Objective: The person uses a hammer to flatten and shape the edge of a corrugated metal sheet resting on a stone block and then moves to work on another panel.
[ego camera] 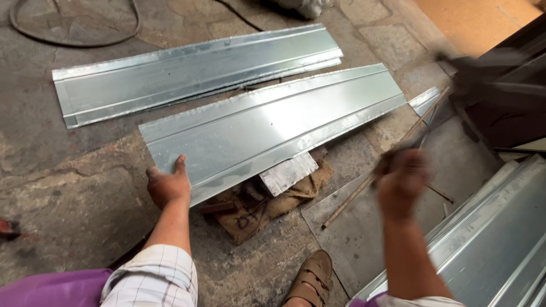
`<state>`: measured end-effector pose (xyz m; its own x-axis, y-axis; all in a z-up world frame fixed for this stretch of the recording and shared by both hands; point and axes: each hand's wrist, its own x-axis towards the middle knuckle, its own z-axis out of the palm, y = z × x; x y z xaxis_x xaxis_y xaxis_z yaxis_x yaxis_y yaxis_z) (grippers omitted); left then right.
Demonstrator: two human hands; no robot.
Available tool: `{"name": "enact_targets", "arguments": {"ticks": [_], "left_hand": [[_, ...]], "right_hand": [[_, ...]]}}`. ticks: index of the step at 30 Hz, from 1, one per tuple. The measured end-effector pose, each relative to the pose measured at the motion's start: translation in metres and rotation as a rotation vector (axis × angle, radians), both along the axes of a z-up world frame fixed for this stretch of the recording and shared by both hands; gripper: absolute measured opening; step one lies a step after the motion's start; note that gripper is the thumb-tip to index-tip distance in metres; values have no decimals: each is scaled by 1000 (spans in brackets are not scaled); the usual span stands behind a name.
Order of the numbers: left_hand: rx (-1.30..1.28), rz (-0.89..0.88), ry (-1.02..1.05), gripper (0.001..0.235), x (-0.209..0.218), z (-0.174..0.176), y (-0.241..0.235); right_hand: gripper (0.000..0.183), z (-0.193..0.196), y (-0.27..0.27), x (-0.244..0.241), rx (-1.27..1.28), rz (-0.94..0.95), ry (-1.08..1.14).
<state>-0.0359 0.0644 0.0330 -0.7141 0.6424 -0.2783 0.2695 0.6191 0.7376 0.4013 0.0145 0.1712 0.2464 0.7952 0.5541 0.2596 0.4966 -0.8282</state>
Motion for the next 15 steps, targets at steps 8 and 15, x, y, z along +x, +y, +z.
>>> {"name": "enact_targets", "arguments": {"ticks": [8, 15], "left_hand": [[9, -6, 16, 76, 1, -13, -6], [4, 8, 71, 78, 3, -16, -6]], "right_hand": [[42, -152, -19, -30, -313, -203, -637], [42, -25, 15, -40, -401, -65, 190]]}}
